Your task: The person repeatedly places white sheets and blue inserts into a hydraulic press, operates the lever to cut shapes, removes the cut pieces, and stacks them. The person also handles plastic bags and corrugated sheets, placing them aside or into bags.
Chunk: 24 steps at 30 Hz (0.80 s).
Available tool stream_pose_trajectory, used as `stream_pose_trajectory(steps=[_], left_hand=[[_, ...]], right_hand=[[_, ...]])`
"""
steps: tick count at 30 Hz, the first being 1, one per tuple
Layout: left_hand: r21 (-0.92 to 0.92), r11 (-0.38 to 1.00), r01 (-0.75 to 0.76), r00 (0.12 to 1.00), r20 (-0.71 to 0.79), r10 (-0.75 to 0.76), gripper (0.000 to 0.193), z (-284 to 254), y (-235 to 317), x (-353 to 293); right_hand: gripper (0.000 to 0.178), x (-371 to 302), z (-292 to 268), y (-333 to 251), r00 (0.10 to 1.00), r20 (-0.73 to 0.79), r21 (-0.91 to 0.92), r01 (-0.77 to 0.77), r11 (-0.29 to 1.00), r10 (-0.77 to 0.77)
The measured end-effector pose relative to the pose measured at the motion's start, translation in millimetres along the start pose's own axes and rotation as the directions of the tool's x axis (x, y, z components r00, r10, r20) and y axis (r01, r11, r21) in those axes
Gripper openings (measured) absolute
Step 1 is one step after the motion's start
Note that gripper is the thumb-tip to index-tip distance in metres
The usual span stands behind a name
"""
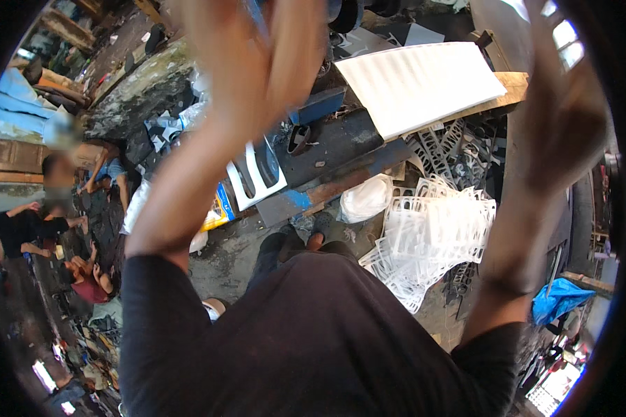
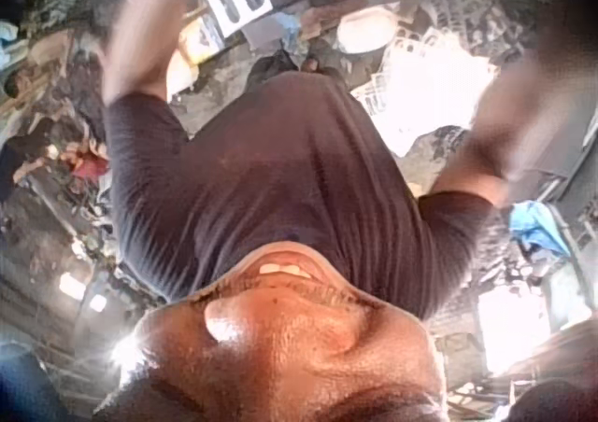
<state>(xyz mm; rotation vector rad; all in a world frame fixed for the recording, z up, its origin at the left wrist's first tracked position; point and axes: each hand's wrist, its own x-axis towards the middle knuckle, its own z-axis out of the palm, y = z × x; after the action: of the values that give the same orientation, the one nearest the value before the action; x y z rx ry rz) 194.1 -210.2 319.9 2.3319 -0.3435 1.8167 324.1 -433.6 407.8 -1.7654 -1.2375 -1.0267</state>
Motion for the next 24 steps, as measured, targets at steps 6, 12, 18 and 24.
stream_pose_trajectory(steps=[6, 12, 18, 24], left_hand=[[0.576, 0.578, 0.578, 0.382, 0.436, -0.815, 0.078, -116.3, 78.7, -302.4], [0.489, 0.821, 0.296, 0.219, 0.801, -0.557, 0.06, -69.4, 43.9, -307.7], [0.455, 0.817, 0.355, 0.04, 0.865, -0.5, 0.045, -97.4, 54.2, -292.6], [0.493, 0.535, 0.686, -0.251, 0.85, -0.463, 0.085, -150.4, 60.8, -324.0]], right_hand=[[0.028, -296.1, 107.0, -40.5, 0.16, 0.716, 0.091, -0.986, 0.137, 0.68], [0.032, -368.5, 173.3, -80.8, -0.246, 0.901, -0.016, -0.843, -0.538, 0.358], [0.034, -393.7, 194.5, -108.2, -0.206, 0.924, 0.122, -0.64, -0.758, 0.322], [0.042, -400.5, 191.9, -160.7, -0.269, 0.881, 0.184, -0.564, -0.805, 0.389]])
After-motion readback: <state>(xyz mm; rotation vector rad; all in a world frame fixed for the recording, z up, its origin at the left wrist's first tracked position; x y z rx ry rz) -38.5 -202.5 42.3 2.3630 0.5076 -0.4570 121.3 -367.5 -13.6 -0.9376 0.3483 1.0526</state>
